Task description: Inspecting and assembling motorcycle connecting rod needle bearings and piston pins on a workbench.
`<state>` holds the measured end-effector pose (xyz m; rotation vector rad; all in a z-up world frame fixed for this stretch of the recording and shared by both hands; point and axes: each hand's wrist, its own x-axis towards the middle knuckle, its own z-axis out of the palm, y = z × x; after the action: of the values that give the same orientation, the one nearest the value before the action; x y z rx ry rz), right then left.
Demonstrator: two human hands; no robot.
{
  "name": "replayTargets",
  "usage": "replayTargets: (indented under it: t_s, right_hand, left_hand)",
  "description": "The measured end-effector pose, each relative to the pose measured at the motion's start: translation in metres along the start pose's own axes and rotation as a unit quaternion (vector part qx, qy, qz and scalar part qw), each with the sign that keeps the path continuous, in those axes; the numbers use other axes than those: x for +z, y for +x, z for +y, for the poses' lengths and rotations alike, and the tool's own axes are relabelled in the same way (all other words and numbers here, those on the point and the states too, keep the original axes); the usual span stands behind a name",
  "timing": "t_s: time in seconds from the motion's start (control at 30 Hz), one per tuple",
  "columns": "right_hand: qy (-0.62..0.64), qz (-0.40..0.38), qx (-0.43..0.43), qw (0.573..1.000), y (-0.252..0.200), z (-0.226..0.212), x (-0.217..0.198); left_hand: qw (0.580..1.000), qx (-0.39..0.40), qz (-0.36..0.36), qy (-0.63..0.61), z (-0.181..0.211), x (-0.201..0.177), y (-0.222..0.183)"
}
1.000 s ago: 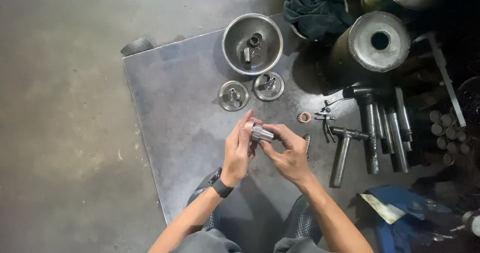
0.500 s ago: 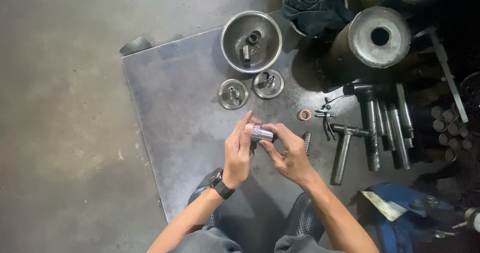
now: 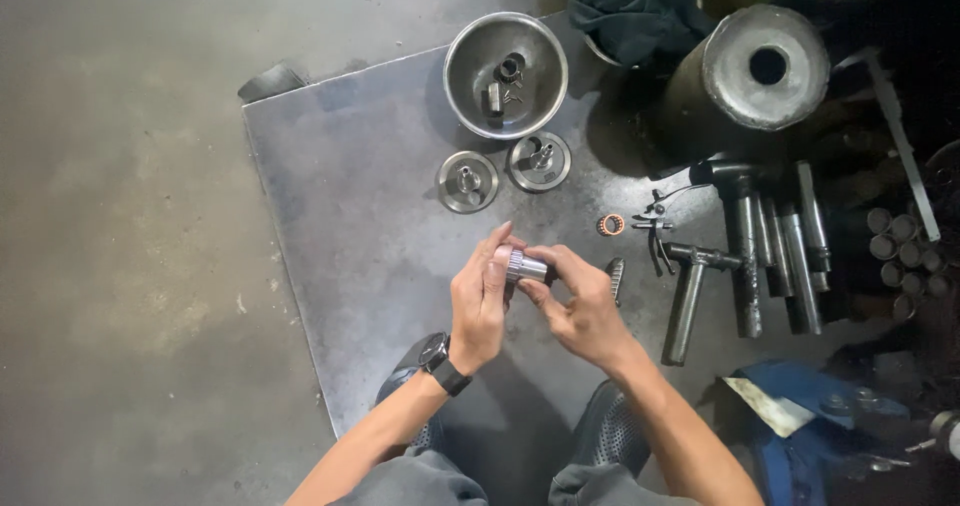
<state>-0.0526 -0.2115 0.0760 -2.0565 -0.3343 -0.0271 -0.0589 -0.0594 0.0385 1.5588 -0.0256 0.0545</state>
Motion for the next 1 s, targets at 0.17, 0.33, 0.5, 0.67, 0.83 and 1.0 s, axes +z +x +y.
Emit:
replayTargets:
  t_s: [0.17, 0.33, 0.5, 0.67, 0.83, 1.0]
  right_hand:
    - [0.027, 0.034, 0.015, 0.999, -0.003, -0.005, 0.009]
    - [0.048, 0.002, 0.057, 0.997, 0.001, 0.015, 0.009]
    - [0.101, 0.062, 0.087, 0.989, 0.008, 0.019, 0.011]
    - [0.041, 0.108, 0.010, 0.993, 0.003, 0.019, -0.017]
    - [0.078, 0.105, -0.060, 0.990, 0.027, 0.020, -0.034]
    - [0.166, 0.099, 0.000, 0.981, 0.030, 0.034, -0.024]
  left_hand:
    - [1.000, -0.005, 0.015, 0.000, -0.004, 0.004, -0.003]
    - [0.997, -0.079, 0.020, 0.012, 0.004, 0.012, 0.006]
    - [0.999, 0.009, -0.005, 0.050, 0.006, 0.005, 0.024]
    - [0.992, 0.013, -0.069, 0.104, -0.008, -0.001, 0.017]
    - [0.982, 0.064, -0.109, 0.138, 0.018, 0.004, 0.020]
    - [0.980, 0.077, -0.133, 0.127, 0.026, 0.006, 0.017]
